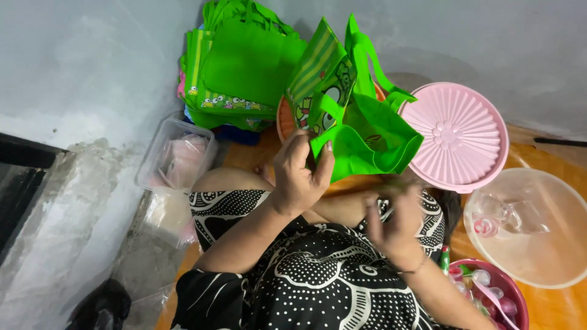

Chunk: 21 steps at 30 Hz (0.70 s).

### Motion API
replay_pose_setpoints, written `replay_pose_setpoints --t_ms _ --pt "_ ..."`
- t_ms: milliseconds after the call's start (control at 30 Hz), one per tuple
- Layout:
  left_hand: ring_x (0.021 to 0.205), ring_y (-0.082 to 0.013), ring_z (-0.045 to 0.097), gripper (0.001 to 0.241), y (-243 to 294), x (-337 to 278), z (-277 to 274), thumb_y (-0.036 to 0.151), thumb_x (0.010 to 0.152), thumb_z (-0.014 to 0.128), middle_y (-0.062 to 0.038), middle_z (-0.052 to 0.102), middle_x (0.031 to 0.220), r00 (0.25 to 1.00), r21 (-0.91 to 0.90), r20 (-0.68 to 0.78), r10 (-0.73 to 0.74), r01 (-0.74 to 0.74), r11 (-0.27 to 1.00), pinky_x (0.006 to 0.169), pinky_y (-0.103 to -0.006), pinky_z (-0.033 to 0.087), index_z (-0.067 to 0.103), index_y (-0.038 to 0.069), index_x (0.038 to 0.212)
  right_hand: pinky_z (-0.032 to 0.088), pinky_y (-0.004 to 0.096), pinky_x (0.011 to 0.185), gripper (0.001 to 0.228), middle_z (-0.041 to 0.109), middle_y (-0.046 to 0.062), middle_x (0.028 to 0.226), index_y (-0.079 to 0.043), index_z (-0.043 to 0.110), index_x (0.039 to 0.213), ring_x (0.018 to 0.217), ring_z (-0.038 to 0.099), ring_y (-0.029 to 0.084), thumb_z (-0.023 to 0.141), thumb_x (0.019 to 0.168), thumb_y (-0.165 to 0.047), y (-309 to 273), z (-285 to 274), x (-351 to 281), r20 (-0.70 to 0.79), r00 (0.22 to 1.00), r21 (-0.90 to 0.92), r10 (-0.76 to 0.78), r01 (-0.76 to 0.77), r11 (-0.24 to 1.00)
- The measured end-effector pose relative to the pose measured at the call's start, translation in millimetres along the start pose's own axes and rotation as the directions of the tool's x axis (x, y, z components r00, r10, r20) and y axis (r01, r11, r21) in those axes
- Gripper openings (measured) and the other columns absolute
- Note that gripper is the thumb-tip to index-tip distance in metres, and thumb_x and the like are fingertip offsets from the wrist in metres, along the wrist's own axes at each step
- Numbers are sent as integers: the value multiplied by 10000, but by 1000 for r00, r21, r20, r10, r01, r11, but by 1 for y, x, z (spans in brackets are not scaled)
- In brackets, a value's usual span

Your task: Cleaning and dusting green gift bags using a feather duster and organizing them on the floor.

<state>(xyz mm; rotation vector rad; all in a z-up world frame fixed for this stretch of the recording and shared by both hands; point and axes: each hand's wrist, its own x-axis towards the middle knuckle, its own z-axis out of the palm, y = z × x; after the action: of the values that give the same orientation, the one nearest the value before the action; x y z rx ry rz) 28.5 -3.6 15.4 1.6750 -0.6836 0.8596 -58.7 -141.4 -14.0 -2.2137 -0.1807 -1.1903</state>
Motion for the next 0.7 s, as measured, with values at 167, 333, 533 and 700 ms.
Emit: replay_pose_setpoints --t_ms 167,333,533,700 --pt "540 -202 515 48 4 -10 8 73 747 545 -91 553 732 997 -89 49 53 -48 995 413 -288 410 542 30 725 409 408 736 309 479 203 941 37 499 1098 824 509 370 525 799 -34 11 41 -1 160 984 -29 -76 81 996" --pt "720 -335 534 94 15 -14 13 62 794 480 -232 482 1024 979 -106 164 124 -107 989 554 -353 446 443 -8 742 312 404 966 359 488 255 957 129 448 1114 953 471 357 475 768 39 13 92 2 187 979 175 86 -119 977" --pt "968 -397 499 193 -1 -25 16 129 815 504 -295 386 1153 999 -131 37 17 -12 991 705 -408 453 394 -7 896 416 385 792 248 495 178 1046 14 553 999 956 506 345 518 800 -129 12 62 11 258 966 280 -24 -51 959" --pt "1166 -459 336 633 9 -36 10 195 773 580 -315 287 1268 994 -17 96 -61 63 998 925 -507 329 262 -74 1250 378 353 712 386 468 113 869 -22 543 930 748 467 275 752 640 -167 25 17 -2 -75 996 -69 -52 47 997"
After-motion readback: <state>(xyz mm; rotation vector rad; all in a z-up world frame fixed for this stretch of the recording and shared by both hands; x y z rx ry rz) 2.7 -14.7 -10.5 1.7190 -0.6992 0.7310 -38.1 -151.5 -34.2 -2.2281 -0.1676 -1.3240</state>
